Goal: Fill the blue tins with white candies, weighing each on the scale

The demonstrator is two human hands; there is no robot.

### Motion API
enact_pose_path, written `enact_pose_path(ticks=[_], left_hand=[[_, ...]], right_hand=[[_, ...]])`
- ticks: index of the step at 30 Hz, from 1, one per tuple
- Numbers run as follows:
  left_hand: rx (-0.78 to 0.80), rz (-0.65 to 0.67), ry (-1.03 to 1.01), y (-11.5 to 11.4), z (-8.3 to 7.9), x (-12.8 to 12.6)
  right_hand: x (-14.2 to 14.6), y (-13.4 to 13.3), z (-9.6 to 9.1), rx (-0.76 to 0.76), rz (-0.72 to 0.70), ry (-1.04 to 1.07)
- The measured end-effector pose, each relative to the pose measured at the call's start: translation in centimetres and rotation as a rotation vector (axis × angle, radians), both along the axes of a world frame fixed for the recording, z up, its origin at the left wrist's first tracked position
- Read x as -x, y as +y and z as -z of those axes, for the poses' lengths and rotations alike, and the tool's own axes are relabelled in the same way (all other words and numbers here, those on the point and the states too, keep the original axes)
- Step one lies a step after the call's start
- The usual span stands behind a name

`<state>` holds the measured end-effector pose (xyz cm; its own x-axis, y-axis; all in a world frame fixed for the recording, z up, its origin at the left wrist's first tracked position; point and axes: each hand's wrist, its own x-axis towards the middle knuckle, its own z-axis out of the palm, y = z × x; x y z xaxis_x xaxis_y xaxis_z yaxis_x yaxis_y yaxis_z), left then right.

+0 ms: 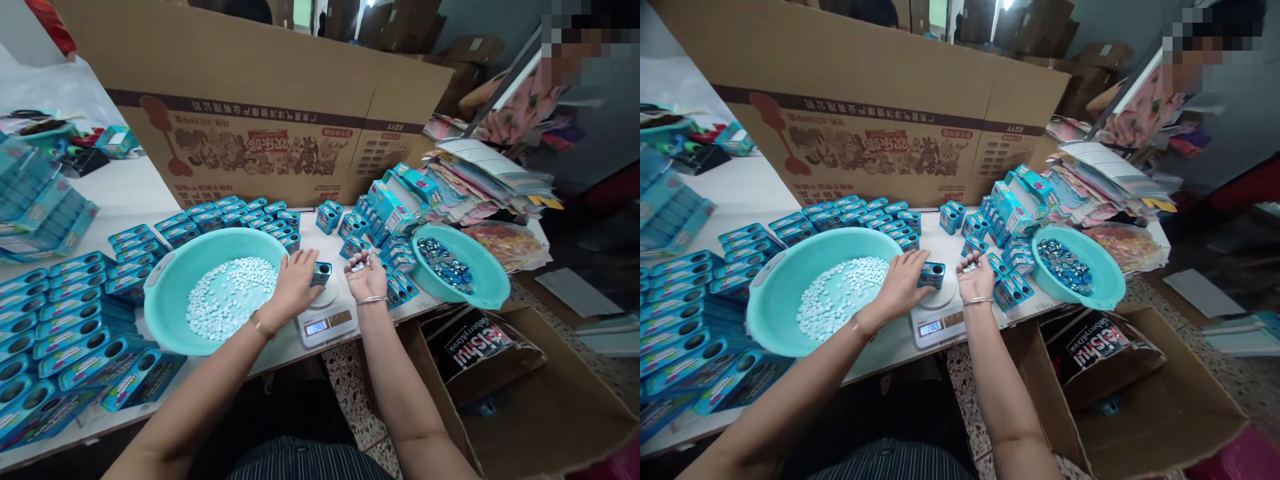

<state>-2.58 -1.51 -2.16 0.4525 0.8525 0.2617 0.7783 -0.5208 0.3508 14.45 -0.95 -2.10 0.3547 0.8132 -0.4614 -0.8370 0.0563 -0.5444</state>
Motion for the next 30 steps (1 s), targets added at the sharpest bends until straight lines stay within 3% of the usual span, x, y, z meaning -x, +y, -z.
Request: enact_pose_path(ticks=[5,9,14,20,26,30], left_hand=[[0.049,-0.067,0.132,1.7,0.6,-2.5],[0.074,-0.115,0.055,1.9,1.5,-3.0],[0.144,-0.072,-0.134,2.2,2.4,-3.4],[0.176,-0.047,-0.246,2.2,2.2,-3.4],[0.180,-0.042,-0.208,2.1,2.0,-3.2],[0.187,-0.053,-0.188,2.3,2.1,-3.6]], right_hand=[[2.4,1.8,-0.8,-0.053,-0.043,-0.054],[3.8,2.6,-0.8,-0.091,-0.010,-0.148],[4.4,2.9,-0.1,-0.139,0.024,-0.281],[4.6,3.0,0.7,-0.171,0.071,-0.369],[5.0,2.8,0.8,-0.182,0.105,-0.486],[5.3,2.6,0.6,-0.181,0.090,-0.444]])
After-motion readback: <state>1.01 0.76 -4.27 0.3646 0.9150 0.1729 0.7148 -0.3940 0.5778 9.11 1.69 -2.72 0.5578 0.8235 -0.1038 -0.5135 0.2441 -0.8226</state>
